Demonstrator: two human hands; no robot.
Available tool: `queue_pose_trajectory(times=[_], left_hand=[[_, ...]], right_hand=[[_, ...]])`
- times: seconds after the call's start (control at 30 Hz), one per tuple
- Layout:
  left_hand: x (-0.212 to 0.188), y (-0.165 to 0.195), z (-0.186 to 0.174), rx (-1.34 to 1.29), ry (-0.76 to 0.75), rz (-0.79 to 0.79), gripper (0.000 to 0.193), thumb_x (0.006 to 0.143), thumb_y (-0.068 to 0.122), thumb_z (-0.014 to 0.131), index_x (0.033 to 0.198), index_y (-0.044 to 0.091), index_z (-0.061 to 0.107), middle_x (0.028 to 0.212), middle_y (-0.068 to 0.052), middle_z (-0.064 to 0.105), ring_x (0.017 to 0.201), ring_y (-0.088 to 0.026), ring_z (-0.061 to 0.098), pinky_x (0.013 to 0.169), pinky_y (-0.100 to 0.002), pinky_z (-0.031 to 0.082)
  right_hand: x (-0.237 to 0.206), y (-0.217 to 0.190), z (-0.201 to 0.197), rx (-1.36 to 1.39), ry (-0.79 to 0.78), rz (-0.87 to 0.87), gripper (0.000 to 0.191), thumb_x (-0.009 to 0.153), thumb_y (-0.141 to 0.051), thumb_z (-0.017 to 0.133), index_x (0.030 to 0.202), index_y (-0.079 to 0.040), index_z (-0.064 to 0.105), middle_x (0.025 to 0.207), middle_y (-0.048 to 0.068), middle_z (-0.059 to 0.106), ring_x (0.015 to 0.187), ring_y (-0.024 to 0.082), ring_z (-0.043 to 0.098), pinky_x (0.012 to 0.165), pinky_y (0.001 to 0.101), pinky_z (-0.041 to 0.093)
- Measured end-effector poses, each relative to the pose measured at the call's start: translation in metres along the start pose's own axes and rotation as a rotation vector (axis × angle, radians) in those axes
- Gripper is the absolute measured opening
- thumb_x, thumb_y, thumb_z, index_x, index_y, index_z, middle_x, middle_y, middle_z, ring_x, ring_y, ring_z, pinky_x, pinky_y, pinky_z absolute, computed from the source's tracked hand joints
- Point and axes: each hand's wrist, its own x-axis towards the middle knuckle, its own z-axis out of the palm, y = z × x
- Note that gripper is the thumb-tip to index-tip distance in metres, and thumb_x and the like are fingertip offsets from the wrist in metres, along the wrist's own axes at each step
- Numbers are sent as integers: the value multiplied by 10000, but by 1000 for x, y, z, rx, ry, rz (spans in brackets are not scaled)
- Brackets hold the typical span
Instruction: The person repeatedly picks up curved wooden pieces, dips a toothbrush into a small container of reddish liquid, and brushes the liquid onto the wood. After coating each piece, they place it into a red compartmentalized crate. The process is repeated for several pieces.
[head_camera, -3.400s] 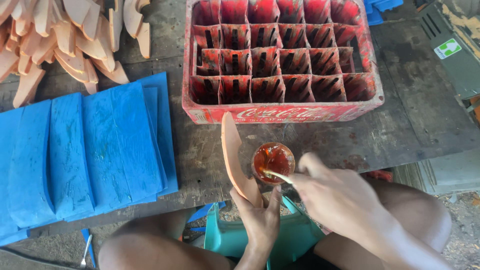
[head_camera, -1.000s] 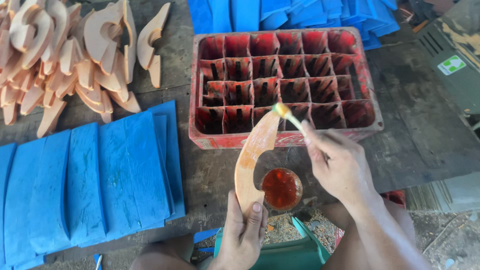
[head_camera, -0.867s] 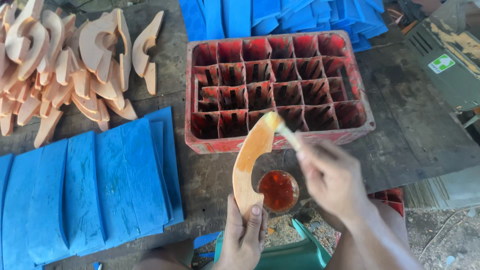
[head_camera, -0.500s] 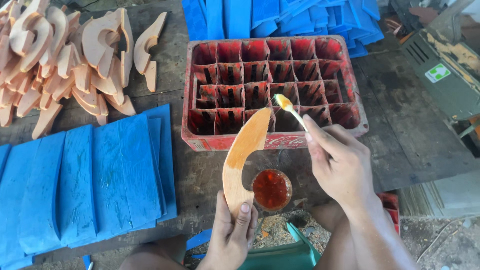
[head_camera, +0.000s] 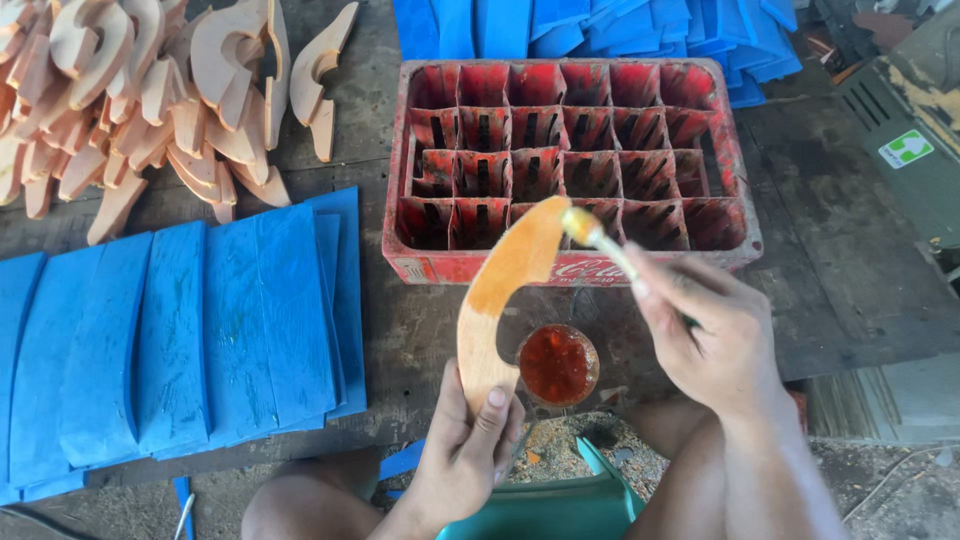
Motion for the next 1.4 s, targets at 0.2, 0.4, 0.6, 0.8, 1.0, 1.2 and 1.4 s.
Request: queue_pose_trajectory(times=[0.2,0.4,0.6,0.8,1.0,1.2,1.4], left_hand=[[3,-2,-1,-76,-15,8,197,1089,181,454,1251,85,396,802,-58,556,488,-44,419,391,-200,351],[3,6,-9,-82,-93,-14,393,975,-6,481,1353,55,395,979,-113,627,493,-56,450,405,-204,383],[4,22,-11,-143,-92,-57,404,987,-32,461,1379,43,394,1048,-139,660,492,-37,431,367,-192,371],[3,26,-9,-81,-114,-66,421,1005,-38,459,1412,45,390,1018,-123,662,487,-29,439,372,-189,369],[3,23,-9,-67,-79,-78,466,991,-40,459,1445,45,400,1011,-99,674,484,-24,449,370,-183,349],[4,21,-8,-77,-123,-94,426,994,-41,484,1414,12,429,1034,-118,687,461,-37,453,352,-189,353],[7,25,-8,-107,-69,-83,428,990,-35,491,1412,14,442,1039,-129,704,467,-14,456,348,-189,379]], right_hand=[[-5,-2,-3,80,-221,16,353,890,-33,701,1231,-110,750,789,43,686,617,126,661,579,276,531],[-10,5,21,-1,-51,-11,370,913,-20,696,1273,-106,711,915,70,719,695,150,698,619,301,552],[-14,-3,32,0,-372,18,408,842,-38,720,1229,-161,765,764,77,679,597,221,671,540,361,517],[-5,5,19,32,-326,-3,359,861,-48,710,1199,-162,755,780,52,672,608,214,661,564,348,524],[-6,-1,20,6,-416,-63,343,830,-67,720,1155,-161,784,767,66,679,616,231,666,562,352,525],[-1,-3,14,-43,-278,27,302,866,-78,713,1147,-173,770,795,47,698,605,195,671,553,344,524],[-4,1,18,73,-487,-56,330,826,-64,724,1111,-209,805,737,36,686,598,206,670,526,350,512]])
